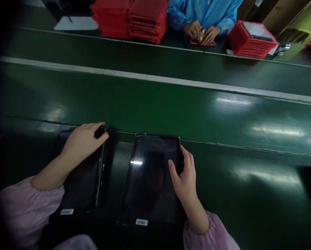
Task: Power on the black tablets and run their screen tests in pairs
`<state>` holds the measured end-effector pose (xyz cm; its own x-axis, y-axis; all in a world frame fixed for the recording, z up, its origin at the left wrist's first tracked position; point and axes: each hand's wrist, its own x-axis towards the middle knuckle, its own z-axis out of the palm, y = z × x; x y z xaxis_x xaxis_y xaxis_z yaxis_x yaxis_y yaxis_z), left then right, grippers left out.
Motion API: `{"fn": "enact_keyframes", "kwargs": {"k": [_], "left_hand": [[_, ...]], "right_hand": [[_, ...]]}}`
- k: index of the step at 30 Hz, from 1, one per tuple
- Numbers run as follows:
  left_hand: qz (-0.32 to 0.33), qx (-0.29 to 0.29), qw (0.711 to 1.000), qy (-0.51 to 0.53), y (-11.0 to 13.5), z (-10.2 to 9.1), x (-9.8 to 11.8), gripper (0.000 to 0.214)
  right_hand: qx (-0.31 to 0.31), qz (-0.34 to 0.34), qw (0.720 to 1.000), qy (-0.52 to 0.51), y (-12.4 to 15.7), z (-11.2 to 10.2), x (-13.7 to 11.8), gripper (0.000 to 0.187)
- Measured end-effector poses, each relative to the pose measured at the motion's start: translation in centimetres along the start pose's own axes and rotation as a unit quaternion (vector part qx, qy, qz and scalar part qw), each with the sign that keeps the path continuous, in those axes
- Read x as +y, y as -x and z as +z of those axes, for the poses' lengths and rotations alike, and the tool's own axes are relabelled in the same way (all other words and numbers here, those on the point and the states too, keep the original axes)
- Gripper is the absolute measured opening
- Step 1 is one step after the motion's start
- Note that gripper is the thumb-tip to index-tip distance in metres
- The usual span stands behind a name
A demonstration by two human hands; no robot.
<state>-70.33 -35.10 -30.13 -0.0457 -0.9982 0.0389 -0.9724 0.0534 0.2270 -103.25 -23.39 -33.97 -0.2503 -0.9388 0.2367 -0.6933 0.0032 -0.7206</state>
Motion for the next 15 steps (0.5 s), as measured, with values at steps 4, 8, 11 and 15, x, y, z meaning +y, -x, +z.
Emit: {"fn": "enact_keyframes", "kwargs": {"k": [4, 8, 11, 15], "left_hand": [[-0.009, -0.017, 0.999, 0.027, -0.2, 0.0, -0.1, 0.058], [-0.015, -0.021, 0.996, 0.084, -0.1, -0.4, 0.1, 0.062], [-0.024, -0.002, 0.99, 0.14, 0.7, -1.5, -1.3, 0.065], [-0.143, 0.085, 0.981, 0.105, 4.1, -1.9, -7.8, 0.061]], "right_hand": [[-0.014, -0.001, 1.0, 0.001, -0.2, 0.1, 0.2, 0.061], [-0.008, -0.001, 1.0, -0.004, -0.3, 0.2, 0.3, 0.06], [0.008, 0.007, 1.0, -0.018, -0.2, 0.1, 0.3, 0.053], [0.019, 0.011, 1.0, -0.014, 0.1, -0.2, 0.0, 0.048]]}}
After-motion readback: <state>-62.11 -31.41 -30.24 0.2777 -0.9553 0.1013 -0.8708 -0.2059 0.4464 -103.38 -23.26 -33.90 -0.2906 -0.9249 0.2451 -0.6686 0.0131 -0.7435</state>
